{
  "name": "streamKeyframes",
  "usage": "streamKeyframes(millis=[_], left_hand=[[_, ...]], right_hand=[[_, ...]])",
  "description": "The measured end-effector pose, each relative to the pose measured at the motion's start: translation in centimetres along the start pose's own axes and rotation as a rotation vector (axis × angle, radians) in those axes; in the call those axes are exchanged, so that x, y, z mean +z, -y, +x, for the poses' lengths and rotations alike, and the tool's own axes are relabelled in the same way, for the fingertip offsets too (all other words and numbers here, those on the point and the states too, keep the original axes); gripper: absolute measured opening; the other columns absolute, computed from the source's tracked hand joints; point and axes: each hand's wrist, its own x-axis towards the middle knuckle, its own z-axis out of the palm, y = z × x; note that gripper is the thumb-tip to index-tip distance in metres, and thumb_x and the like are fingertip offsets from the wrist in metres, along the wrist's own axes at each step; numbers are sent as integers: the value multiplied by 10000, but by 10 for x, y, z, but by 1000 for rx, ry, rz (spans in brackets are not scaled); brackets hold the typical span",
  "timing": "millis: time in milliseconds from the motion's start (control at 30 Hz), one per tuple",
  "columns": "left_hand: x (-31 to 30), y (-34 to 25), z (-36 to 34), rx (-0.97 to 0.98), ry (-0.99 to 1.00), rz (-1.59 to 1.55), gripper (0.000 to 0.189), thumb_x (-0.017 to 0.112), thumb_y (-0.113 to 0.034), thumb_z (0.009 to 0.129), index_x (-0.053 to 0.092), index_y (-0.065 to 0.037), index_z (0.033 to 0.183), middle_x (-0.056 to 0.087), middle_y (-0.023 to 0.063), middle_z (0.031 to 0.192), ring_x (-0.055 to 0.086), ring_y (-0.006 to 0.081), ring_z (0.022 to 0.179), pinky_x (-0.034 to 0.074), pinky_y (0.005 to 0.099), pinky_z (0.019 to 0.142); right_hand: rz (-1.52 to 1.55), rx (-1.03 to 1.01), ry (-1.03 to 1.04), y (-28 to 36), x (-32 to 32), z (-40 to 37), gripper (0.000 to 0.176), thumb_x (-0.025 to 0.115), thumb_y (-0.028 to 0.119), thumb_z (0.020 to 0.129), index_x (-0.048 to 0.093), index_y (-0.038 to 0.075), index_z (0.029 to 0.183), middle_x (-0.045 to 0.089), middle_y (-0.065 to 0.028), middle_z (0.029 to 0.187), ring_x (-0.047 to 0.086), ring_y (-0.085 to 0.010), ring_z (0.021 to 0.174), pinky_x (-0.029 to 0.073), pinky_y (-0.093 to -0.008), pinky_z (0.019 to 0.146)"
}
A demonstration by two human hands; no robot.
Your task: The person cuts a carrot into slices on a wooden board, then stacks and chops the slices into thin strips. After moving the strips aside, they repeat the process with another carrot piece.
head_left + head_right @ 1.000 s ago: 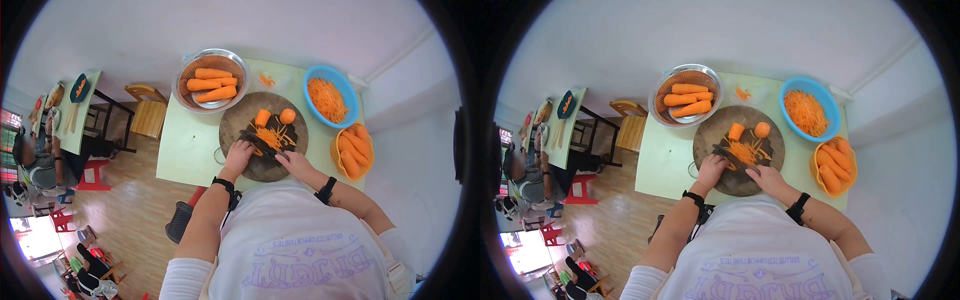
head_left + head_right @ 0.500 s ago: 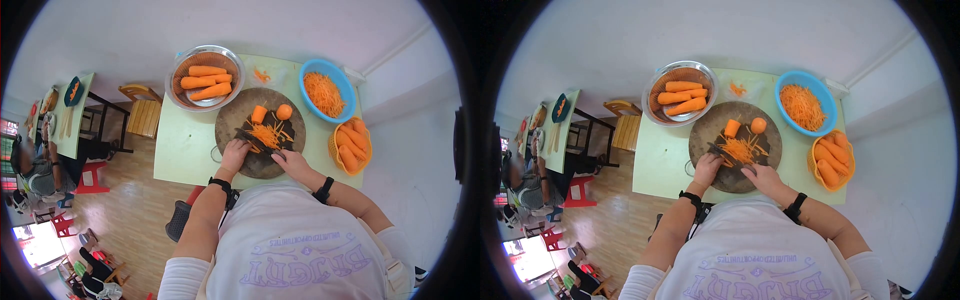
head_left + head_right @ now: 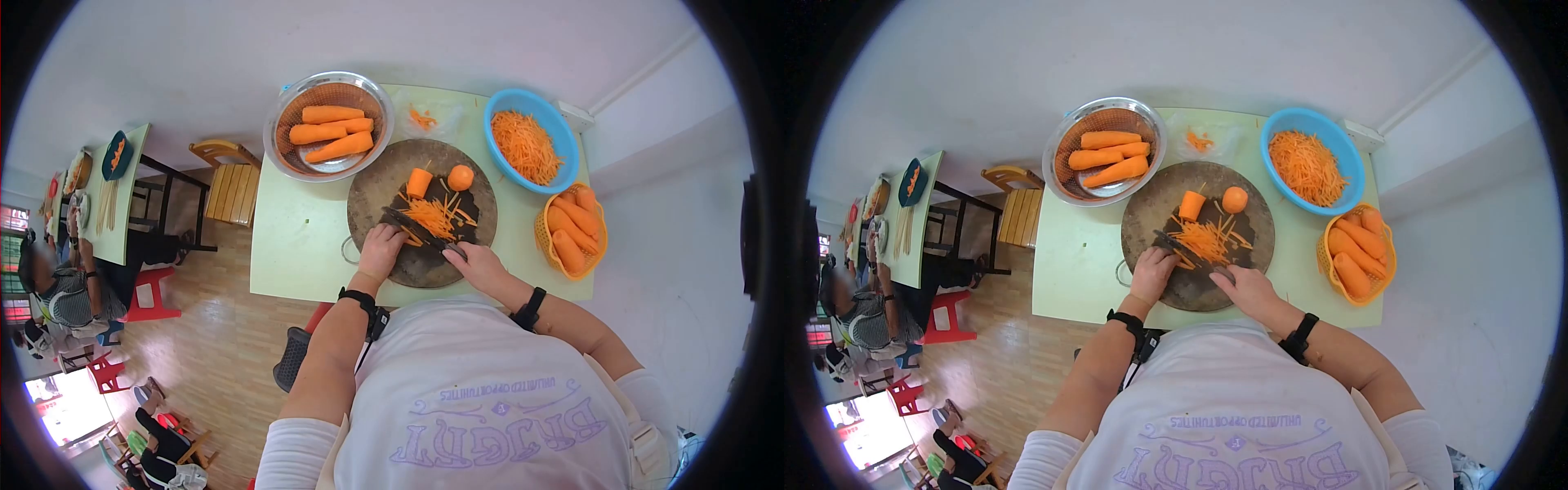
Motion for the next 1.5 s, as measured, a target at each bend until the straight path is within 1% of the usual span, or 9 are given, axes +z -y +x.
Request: streamKeyframes(millis=[533, 600, 833, 900, 1000, 1300, 1400, 1467, 1500], left_hand=[[3, 2, -1, -7, 21, -1, 182, 669, -69, 735, 706, -88, 912, 610, 54, 866, 585, 269, 866, 497, 382, 775], [3, 3, -2, -15, 51, 9, 193, 624, -94, 762, 702, -98, 939, 607, 37, 902, 579, 239, 930, 469, 356, 819], [3, 1, -2, -29, 60, 19, 195, 625, -95, 762, 701, -97, 942, 606, 35, 902, 579, 239, 928, 469, 356, 817], [2, 0, 0, -22, 27, 1, 152, 675, -69, 749, 708, -82, 897, 617, 56, 872, 588, 272, 866, 500, 387, 776], [1, 0, 0, -26, 30, -8, 150, 675, -68, 752, 707, -80, 897, 617, 57, 873, 585, 271, 862, 498, 384, 781], [1, 0, -1, -22, 32, -8, 159, 670, -56, 758, 708, -79, 911, 616, 58, 872, 582, 270, 858, 489, 378, 770], [1, 0, -2, -40, 75, 0, 220, 603, -81, 775, 693, -91, 975, 607, 44, 923, 575, 253, 940, 467, 363, 837], [0, -1, -2, -36, 76, -3, 229, 602, -82, 775, 694, -93, 985, 606, 45, 931, 573, 252, 945, 466, 367, 841], [-1, -1, 0, -37, 80, -9, 237, 601, -83, 776, 694, -96, 994, 605, 46, 940, 571, 251, 950, 464, 370, 845]], right_hand=[[31, -13, -9, 1, 8, -1, 517, 527, 483, 964, 638, -19, 912, 667, -252, 876, 633, -438, 858, 502, -489, 750], [28, -12, -5, 1, 7, 1, 520, 526, 484, 964, 639, -20, 910, 667, -252, 876, 633, -439, 856, 501, -489, 749], [20, 19, 31, 3, 5, 5, 550, 513, 502, 964, 652, -30, 937, 671, -258, 895, 640, -438, 876, 508, -486, 769], [11, 30, 41, 3, 6, 5, 551, 510, 502, 964, 654, -30, 943, 672, -259, 899, 641, -437, 879, 510, -486, 772], [-8, 6, -14, 5, 8, 3, 499, 528, 457, 980, 635, -25, 914, 651, -243, 808, 631, -425, 790, 498, -459, 712], [-57, 31, -23, 5, 17, 11, 492, 532, 462, 973, 639, -17, 941, 668, -243, 853, 640, -427, 840, 507, -462, 742], [43, -17, -42, -9, 18, 14, 468, 542, 438, 976, 647, -17, 990, 670, -226, 850, 644, -410, 820, 506, -449, 731], [191, -12, 20, -14, 14, 19, 437, 535, 426, 976, 658, 32, 1117, 680, -228, 944, 643, -421, 890, 512, -462, 779], [190, -21, 14, -13, 13, 18, 437, 535, 426, 976, 658, 32, 1117, 680, -228, 944, 643, -421, 890, 512, -462, 779]])
